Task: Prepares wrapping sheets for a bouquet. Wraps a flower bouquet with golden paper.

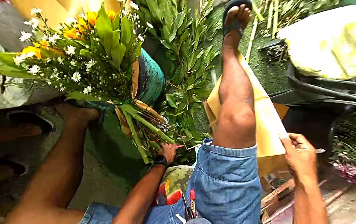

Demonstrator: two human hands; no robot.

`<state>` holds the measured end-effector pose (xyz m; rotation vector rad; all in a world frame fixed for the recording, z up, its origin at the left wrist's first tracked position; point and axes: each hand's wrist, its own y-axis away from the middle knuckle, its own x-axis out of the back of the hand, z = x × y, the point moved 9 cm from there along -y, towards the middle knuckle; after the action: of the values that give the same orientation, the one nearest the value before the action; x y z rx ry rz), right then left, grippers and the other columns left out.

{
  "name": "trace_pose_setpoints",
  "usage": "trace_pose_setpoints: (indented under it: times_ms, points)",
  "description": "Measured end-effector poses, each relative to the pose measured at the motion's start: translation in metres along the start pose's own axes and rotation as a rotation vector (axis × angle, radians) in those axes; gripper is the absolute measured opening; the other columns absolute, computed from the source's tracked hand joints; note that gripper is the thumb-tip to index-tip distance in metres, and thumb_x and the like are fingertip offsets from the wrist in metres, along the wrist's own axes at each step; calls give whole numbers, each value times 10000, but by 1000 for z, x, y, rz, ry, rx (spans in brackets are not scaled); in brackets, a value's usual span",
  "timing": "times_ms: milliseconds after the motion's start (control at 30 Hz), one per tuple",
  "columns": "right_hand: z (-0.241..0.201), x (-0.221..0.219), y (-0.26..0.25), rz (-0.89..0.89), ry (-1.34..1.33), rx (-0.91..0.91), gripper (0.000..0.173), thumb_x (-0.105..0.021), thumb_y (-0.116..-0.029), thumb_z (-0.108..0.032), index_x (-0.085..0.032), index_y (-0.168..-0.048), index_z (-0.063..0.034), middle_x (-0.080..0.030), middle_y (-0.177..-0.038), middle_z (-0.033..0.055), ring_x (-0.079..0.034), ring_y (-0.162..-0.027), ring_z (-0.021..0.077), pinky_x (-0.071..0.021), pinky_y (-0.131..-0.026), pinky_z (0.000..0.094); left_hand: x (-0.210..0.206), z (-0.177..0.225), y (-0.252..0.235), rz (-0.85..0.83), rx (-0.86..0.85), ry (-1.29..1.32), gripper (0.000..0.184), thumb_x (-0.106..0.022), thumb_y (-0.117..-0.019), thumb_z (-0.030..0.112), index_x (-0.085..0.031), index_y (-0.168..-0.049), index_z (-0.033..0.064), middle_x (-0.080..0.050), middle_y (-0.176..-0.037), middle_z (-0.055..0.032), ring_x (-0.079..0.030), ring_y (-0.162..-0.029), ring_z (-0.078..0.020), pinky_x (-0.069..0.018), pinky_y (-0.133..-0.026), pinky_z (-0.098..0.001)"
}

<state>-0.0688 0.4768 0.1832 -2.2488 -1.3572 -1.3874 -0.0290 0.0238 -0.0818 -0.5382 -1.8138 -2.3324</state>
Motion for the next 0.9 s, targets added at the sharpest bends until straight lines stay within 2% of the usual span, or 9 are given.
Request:
trace_pose_setpoints:
  times_ms: [133, 267, 400, 500, 600, 700, 767, 833, 900]
  points:
    - [-82, 95, -4, 87, 120, 104, 302, -657, -982, -312, -705, -1124, -50, -701, -981, 97, -655, -860, 127, -552, -812, 378, 31, -1, 43, -35, 52, 141, 514, -555, -997, 150, -443, -1491, 64, -636, -1245, -285, -630, -1155, -477, -522, -935, -645]
    - [-167, 128, 37, 103, 193, 250, 246, -697, -950, -318, -737, -1094, -123, -725, -977, 73, -685, -839, 160, -570, -774, 473, 60, -6, 120, 20, -11, 290, 515, -512, -1048, 268, -409, -1515, 77, -665, -1185, -281, -656, -1104, -471, -516, -930, -662]
    - [-214, 77, 115, -29, 263, 496, 271, -619, -987, -328, -768, -1105, -134, -741, -1042, 54, -712, -940, 170, -600, -829, 441, 74, -22, 198, 187, -70, 588, 432, -540, -1027, 162, -439, -1426, 26, -668, -1085, -254, -684, -990, -410, -545, -880, -608]
    - [-221, 10, 184, -79, 323, 637, 221, -629, -962, -289, -779, -1033, -143, -741, -926, 36, -724, -832, 208, -606, -701, 450, 91, -23, 243, 551, -186, 1033, 312, -543, -892, 144, -598, -1174, 21, -642, -892, -85, -622, -741, -201, -542, -655, -414]
    - [-212, -45, 237, -68, 316, 727, 130, -669, -894, -219, -761, -913, -129, -687, -771, 26, -681, -663, 208, -564, -553, 417, 106, 29, 264, 529, -421, 1519, 265, -610, -968, 235, -622, -1126, 22, -631, -724, -11, -502, -505, -65, -431, -454, -232]
    - [-204, -71, 263, -52, 336, 747, 111, -671, -868, -199, -748, -876, -120, -681, -745, 29, -671, -628, 211, -544, -527, 398, 114, 84, 255, 416, -491, 1631, 372, -628, -994, 354, -646, -1117, 4, -656, -702, -41, -476, -454, -59, -412, -423, -213]
    - [-201, -78, 272, -32, 351, 772, 100, -683, -860, -185, -744, -868, -107, -676, -735, 46, -669, -619, 221, -537, -522, 393, 116, 100, 247, 457, -467, 1656, 242, -677, -950, 244, -648, -1017, 13, -547, -616, -10, -438, -441, -74, -392, -421, -230]
    - [-197, -83, 283, -77, 316, 822, 124, -688, -842, -193, -748, -902, -102, -683, -757, 52, -674, -635, 226, -540, -536, 390, 114, 98, 245, 530, -393, 1631, 73, -692, -904, 74, -661, -911, 8, -537, -606, -15, -452, -463, -94, -395, -442, -250]
    - [-189, -90, 289, -331, 194, 828, 275, -686, -907, -333, -751, -1063, -117, -720, -884, 42, -701, -777, 214, -572, -670, 417, 107, 85, 246, 600, -331, 1540, 44, -684, -889, 42, -659, -858, 23, -564, -616, -8, -499, -496, -91, -431, -479, -257]
